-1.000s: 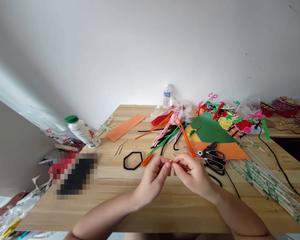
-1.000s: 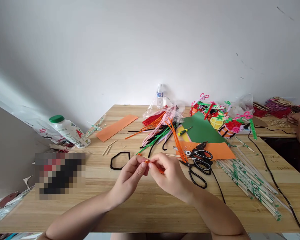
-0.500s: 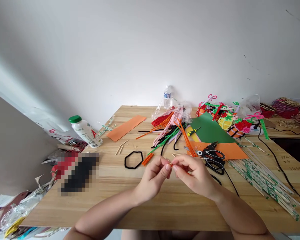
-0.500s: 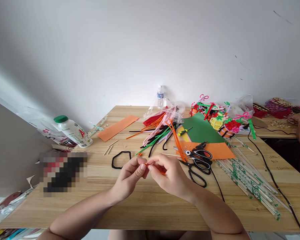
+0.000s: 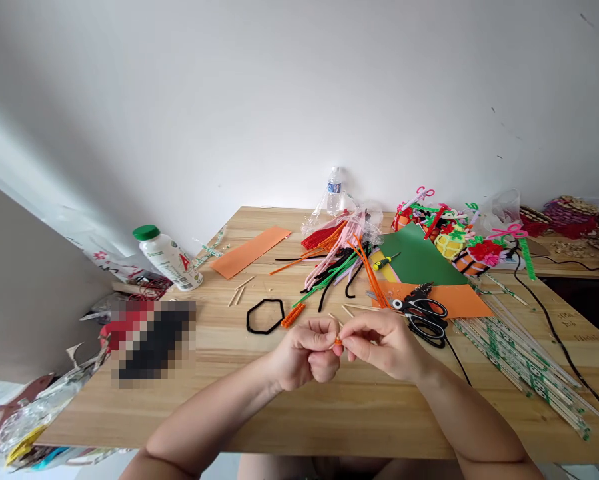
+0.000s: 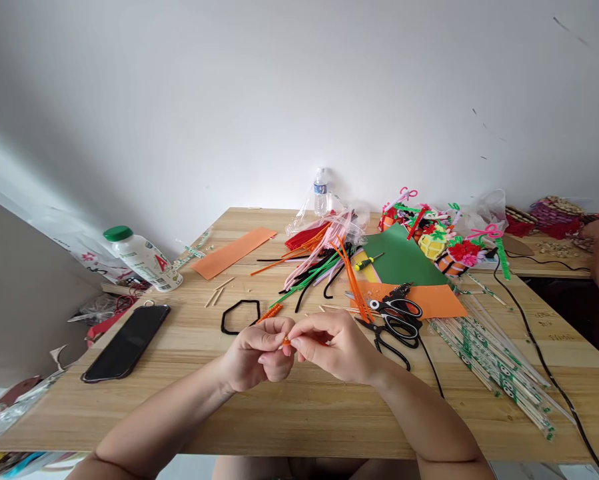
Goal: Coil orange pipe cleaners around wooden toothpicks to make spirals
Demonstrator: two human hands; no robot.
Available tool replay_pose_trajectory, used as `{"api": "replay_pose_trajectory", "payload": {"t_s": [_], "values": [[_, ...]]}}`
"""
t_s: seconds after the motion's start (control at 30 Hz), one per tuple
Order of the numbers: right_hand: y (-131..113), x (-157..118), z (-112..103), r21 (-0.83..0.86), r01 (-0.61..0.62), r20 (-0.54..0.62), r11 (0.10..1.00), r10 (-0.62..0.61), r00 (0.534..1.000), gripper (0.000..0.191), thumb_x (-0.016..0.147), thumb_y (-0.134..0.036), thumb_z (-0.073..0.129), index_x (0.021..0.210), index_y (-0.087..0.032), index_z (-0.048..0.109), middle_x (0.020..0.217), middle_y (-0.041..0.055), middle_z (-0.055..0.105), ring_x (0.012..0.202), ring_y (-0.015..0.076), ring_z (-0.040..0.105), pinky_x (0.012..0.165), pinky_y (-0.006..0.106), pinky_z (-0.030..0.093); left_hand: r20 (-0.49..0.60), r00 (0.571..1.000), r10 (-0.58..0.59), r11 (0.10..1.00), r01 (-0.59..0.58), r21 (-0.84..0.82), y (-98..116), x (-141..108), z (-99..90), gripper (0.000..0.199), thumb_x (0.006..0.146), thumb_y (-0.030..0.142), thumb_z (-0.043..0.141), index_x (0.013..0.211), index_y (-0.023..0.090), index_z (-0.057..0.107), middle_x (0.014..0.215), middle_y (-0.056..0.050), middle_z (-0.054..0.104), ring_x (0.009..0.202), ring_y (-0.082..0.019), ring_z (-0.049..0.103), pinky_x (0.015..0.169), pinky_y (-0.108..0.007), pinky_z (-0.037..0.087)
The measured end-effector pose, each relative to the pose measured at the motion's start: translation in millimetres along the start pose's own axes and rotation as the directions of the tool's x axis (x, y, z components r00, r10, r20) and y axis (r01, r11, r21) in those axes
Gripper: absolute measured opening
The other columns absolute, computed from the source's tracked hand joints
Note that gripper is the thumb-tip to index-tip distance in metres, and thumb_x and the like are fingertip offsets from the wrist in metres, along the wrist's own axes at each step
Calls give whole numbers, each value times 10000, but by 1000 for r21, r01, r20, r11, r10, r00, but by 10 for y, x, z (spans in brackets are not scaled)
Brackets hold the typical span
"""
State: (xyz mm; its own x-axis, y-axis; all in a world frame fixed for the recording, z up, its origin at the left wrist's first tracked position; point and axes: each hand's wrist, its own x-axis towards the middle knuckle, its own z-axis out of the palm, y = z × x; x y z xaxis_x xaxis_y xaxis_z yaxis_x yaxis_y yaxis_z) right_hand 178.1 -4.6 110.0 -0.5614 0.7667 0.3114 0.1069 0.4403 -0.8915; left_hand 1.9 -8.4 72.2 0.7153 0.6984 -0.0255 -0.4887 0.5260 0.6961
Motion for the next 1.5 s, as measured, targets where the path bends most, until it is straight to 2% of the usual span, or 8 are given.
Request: {"api": "replay_pose_trajectory", "payload": {"t_s": [0.43,0.53,0.67,0.77,0.87,1.03,1.27,1.5], "values": [[67,33,-52,-147,148,32,978,-145,989,124,837,-223,595,748,-165,659,567,-3,614,464,73,438,438,190,360,128,964,-232,971,237,-28,31,38,-72,306,704,379,730,641,139,551,372,110,243,309,-18,104,341,-160,102],[125,43,-51,-99,73,-1,992,-74,997,105,838,-216,578,767,-156,626,579,-14,578,459,64,418,423,180,341,-47,997,-60,994,64,90,30,40,-32,352,760,447,697,689,148,527,394,98,309,333,-25,180,368,-161,138],[134,55,-14,-91,-3,-65,996,-3,998,115,840,-215,560,745,-159,591,558,-35,516,453,59,406,413,175,327,-244,934,262,930,-177,321,-1,33,38,356,770,434,716,833,176,480,551,52,510,416,-37,307,399,-154,201],[107,65,21,-65,-34,-103,997,27,994,104,839,-222,553,768,-158,594,570,-30,527,460,64,430,420,177,349,-236,836,496,782,-312,540,-70,19,36,293,824,416,665,864,175,504,692,21,562,458,-38,359,420,-168,288],[105,63,51,-39,-61,-134,997,55,989,96,839,-235,562,804,-155,602,583,-22,550,466,68,454,421,178,366,-90,688,720,455,-370,810,-147,-2,-11,168,898,328,574,898,160,580,775,-36,613,588,-85,504,522,-203,409],[138,32,74,22,-105,-174,994,107,979,102,858,-257,571,820,-162,584,611,-16,576,445,59,450,402,171,370,102,582,807,150,-368,918,-181,-19,-25,109,888,191,558,978,167,614,829,-58,627,704,-123,575,601,-224,460],[241,46,73,108,-127,-106,986,139,985,149,897,-326,568,880,-179,552,705,7,633,475,69,519,428,178,440,-182,807,562,729,-379,570,-64,32,36,244,838,366,660,839,128,604,702,-32,606,584,-91,520,525,-206,398],[335,60,18,2,14,-120,1000,-14,993,94,912,-285,582,925,-193,571,762,17,689,525,83,588,476,185,481,-211,927,309,935,-256,245,-2,92,-16,326,734,389,758,810,105,619,579,29,506,410,-16,301,420,-185,185]]}}
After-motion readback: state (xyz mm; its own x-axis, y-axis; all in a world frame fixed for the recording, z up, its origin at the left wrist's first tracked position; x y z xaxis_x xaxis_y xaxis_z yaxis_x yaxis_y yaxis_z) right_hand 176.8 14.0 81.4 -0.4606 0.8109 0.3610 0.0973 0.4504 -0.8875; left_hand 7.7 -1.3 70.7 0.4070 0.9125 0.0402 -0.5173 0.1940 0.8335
